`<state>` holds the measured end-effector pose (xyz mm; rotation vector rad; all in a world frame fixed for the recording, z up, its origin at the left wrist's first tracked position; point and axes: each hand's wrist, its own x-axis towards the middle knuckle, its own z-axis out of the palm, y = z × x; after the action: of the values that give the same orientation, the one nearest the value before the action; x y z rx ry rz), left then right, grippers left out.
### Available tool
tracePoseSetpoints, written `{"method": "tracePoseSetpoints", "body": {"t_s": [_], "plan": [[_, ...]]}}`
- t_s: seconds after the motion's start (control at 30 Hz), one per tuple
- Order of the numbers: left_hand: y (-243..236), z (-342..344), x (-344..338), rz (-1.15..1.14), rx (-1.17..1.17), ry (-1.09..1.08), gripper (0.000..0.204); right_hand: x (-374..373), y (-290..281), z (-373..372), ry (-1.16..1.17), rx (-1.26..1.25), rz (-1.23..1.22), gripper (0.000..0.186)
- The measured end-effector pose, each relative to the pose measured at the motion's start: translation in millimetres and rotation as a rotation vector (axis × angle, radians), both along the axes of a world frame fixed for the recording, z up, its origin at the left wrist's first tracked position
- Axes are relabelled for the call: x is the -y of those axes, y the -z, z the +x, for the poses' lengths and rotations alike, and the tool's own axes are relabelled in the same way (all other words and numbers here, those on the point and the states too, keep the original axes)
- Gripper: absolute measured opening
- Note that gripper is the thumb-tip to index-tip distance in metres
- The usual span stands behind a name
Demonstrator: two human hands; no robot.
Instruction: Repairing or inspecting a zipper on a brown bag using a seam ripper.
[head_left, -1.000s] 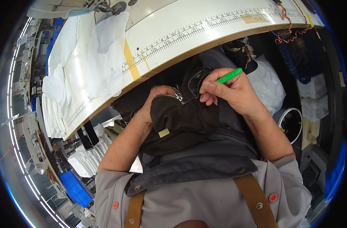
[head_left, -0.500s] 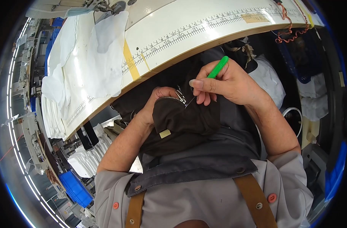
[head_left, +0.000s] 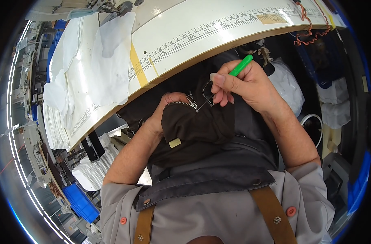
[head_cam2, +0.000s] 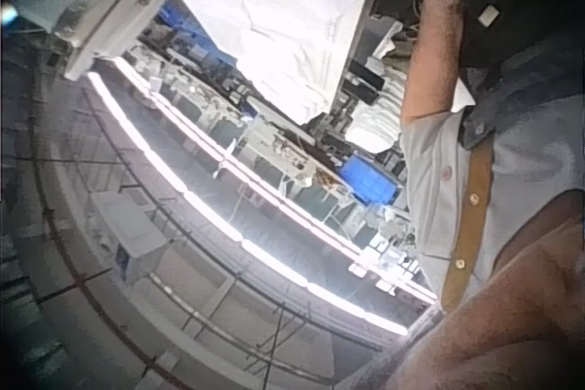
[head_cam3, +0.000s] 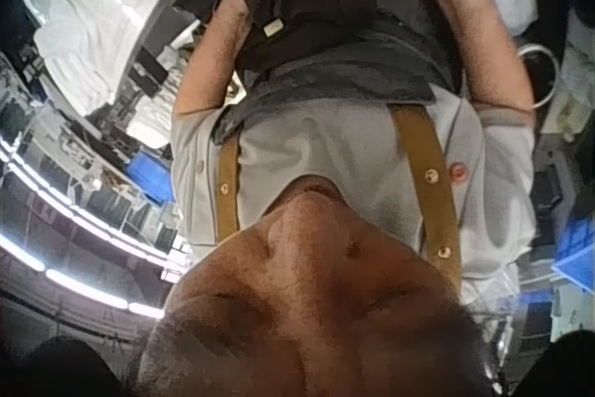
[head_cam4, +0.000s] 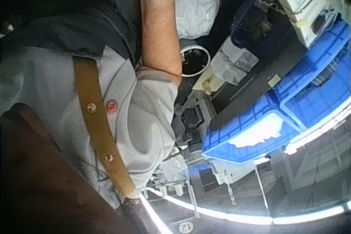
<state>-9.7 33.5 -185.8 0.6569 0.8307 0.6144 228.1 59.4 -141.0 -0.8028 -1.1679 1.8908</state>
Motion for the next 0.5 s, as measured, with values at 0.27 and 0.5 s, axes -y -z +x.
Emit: {"method": "tracePoseSetpoints", "body": {"t_s": [0.27,0.5], "plan": [[-2.2,2.4,-1.2,-0.133,-0.007,-0.028,0.018,0.2,4.2,-1.9,-0.010,0.008,-0.008,0.025],[2.9,-1.5,-0.7,-0.109,0.002,-0.004,0.020,0.7,5.5,-3.1,-0.011,0.002,-0.004,0.025]]}}
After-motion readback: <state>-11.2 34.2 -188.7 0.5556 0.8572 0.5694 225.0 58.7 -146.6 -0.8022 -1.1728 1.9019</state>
